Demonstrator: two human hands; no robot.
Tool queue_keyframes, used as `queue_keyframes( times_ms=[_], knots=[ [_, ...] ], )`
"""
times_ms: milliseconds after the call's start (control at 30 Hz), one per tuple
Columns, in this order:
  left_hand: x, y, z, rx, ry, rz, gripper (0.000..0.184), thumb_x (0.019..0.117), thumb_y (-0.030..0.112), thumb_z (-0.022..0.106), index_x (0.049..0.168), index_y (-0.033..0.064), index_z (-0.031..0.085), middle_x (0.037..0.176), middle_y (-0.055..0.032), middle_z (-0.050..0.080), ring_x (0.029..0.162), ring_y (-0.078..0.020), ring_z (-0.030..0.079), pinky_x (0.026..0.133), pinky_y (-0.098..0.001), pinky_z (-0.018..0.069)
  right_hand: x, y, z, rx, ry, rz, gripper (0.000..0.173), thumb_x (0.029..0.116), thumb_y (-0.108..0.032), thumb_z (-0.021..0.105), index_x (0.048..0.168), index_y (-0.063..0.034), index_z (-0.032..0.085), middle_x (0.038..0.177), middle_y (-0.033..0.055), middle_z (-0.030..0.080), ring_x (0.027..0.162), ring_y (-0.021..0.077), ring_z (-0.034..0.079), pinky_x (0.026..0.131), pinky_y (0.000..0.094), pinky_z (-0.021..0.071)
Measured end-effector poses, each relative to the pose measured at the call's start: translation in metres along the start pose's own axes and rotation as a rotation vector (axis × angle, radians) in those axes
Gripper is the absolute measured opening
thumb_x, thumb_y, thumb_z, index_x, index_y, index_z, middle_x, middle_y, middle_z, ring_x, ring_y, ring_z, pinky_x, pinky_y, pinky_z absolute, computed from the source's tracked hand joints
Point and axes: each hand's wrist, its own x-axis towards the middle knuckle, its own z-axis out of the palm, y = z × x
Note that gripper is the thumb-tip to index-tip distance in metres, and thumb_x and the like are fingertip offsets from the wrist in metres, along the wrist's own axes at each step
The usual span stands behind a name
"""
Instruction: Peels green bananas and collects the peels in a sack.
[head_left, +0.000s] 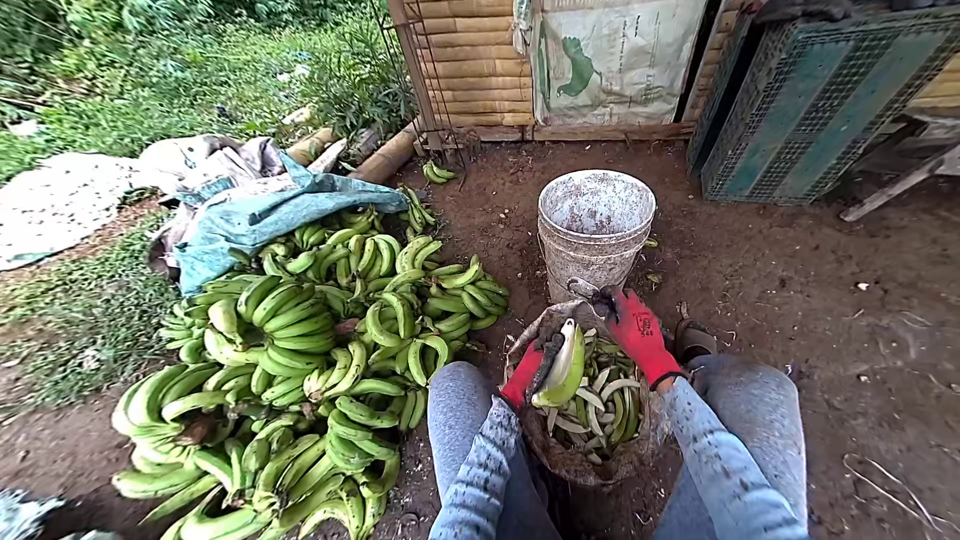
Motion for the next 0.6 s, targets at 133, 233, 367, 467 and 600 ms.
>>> queue_keyframes(
  times_ms=[133, 233, 367, 467, 600],
  knots=[
    [0.014, 0.0, 0.001, -0.252, 0.408, -0.051, 0.048, 0.1133, 0.032, 0.032, 0.145, -0.0011, 0.046, 0.125, -0.0201, 0.062, 0.107, -0.0206, 0.063, 0.094, -0.0376, 0.0531, -0.033, -0.012, 0.007, 0.148, -0.086, -0.072, 0.042, 0.1023, -0.026, 0.056, 0.141, -0.0107, 0.058, 0.13, 0.0198, 0.064, 0.12, 0.0342, 0.064, 0.104, 0.053, 0.0492],
    [0.019, 0.016, 0.005, -0.487, 0.656, 0.009, 0.043, 0.1129, 0.031, 0.033, 0.139, -0.0001, 0.047, 0.112, -0.017, 0.062, 0.093, -0.0189, 0.062, 0.083, -0.037, 0.0543, -0.069, -0.027, 0.029, 0.197, -0.159, -0.186, 0.044, 0.0991, -0.033, 0.062, 0.137, -0.0103, 0.063, 0.129, 0.0179, 0.065, 0.118, 0.0316, 0.065, 0.103, 0.05, 0.0509],
    [0.013, 0.015, 0.006, -0.698, 0.666, 0.061, 0.038, 0.1129, 0.029, 0.029, 0.115, 0.0023, 0.055, 0.088, -0.0085, 0.06, 0.074, -0.0138, 0.061, 0.067, -0.032, 0.0542, -0.068, -0.042, 0.034, 0.062, -0.216, -0.143, 0.043, 0.1014, -0.028, 0.057, 0.141, -0.0118, 0.06, 0.133, 0.0221, 0.062, 0.118, 0.0379, 0.065, 0.1, 0.0545, 0.0514],
    [0.013, 0.006, 0.009, -0.693, 0.483, 0.119, 0.042, 0.1136, 0.029, 0.024, 0.113, 0.0025, 0.057, 0.086, -0.007, 0.065, 0.076, -0.0136, 0.065, 0.071, -0.0317, 0.0575, -0.053, -0.039, 0.027, 0.053, -0.218, -0.09, 0.043, 0.1031, -0.025, 0.053, 0.142, -0.0087, 0.058, 0.133, 0.0215, 0.063, 0.12, 0.0371, 0.064, 0.103, 0.0542, 0.0495],
    [0.013, 0.005, -0.005, -0.222, 0.354, -0.062, 0.047, 0.1139, 0.032, 0.027, 0.128, -0.0008, 0.059, 0.106, -0.0142, 0.066, 0.091, -0.0174, 0.065, 0.084, -0.0356, 0.0556, -0.054, -0.027, 0.029, -0.004, -0.207, -0.137, 0.044, 0.1018, -0.026, 0.055, 0.143, -0.0115, 0.059, 0.137, 0.0223, 0.06, 0.123, 0.0393, 0.062, 0.103, 0.0544, 0.0495]
  ],
)
